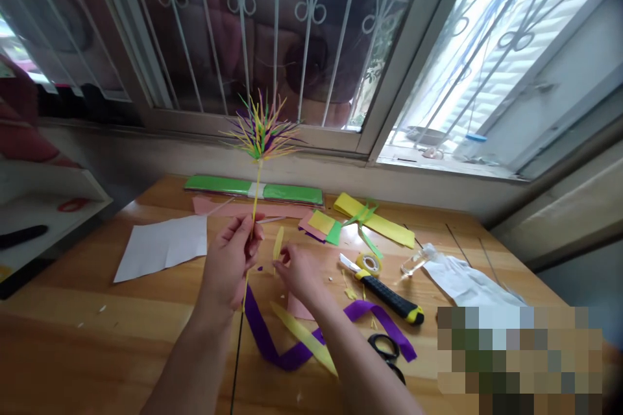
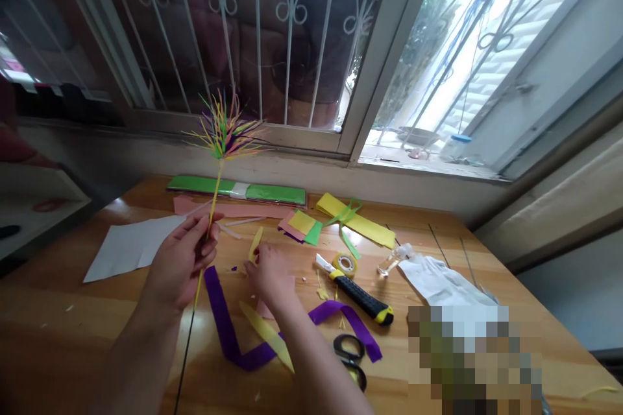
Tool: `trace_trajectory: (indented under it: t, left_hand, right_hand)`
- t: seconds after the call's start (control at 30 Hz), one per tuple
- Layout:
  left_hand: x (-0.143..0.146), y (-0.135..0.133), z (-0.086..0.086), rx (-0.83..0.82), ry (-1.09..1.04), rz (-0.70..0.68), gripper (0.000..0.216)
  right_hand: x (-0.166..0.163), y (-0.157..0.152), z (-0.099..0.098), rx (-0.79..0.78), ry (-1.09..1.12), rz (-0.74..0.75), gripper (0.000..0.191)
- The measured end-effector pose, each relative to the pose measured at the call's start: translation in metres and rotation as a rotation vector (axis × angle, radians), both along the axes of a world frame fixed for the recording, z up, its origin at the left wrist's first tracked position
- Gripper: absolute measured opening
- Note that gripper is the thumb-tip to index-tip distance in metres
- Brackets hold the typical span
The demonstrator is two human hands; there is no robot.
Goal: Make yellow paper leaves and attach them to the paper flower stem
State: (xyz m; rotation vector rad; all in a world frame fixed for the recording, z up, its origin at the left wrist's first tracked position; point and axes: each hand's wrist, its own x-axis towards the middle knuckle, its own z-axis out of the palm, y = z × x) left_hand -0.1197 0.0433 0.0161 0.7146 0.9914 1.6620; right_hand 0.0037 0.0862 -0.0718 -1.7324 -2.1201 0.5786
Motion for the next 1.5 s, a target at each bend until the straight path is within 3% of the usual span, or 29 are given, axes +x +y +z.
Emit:
trace_trajectory:
  t: [0.17, 0.3, 0.57, 0.83, 0.93, 1.1, 1.23, 1.43, 1.5]
  left_hand:
    - [0.000, 0.002, -0.001, -0.008, -0.011, 0.035, 0.026]
    - [0.003, 0.002, -0.002, -0.007, -0.029, 0.015, 0.027]
    - [0.005, 0.000, 0.001, 0.017, -0.043, -0.064, 0.024]
    - [0.005, 0.001, -0.002, 0.028, -0.027, -0.027, 0.028]
    - [0.008, 0.002, -0.001, 0.028, -0.026, -0.022, 0.028]
    - [0.009, 0.002, -0.002, 0.015, 0.002, -0.014, 0.027]
    - [0.010, 0.004, -0.005, 0.003, -0.014, -0.017, 0.023]
    - [0.031, 0.002, -0.013, -0.082, -0.032, -0.132, 0.027]
    - [0.042, -0.001, -0.014, -0.095, -0.019, -0.173, 0.026]
  right_hand:
    - [-0.019, 0.035, -0.018, -0.020, -0.070, -0.162, 0.034]
    - [-0.028, 0.046, -0.024, -0.031, -0.096, -0.181, 0.029]
    - [-0.028, 0.039, -0.030, -0.039, -0.049, -0.112, 0.013]
    - [-0.029, 0.030, -0.024, 0.006, -0.042, -0.239, 0.038]
    - [-0.038, 0.032, -0.024, -0.032, 0.012, -0.248, 0.029]
    - [-0.035, 0.035, -0.025, -0.111, 0.245, -0.202, 0.006]
    - [-0.010, 0.025, -0.012, -0.189, 0.548, -0.177, 0.007]
    - [0.045, -0.017, 0.046, -0.193, 1.033, -0.123, 0.024]
    - [0.057, -0.030, 0.067, -0.189, 1.428, -0.142, 0.028]
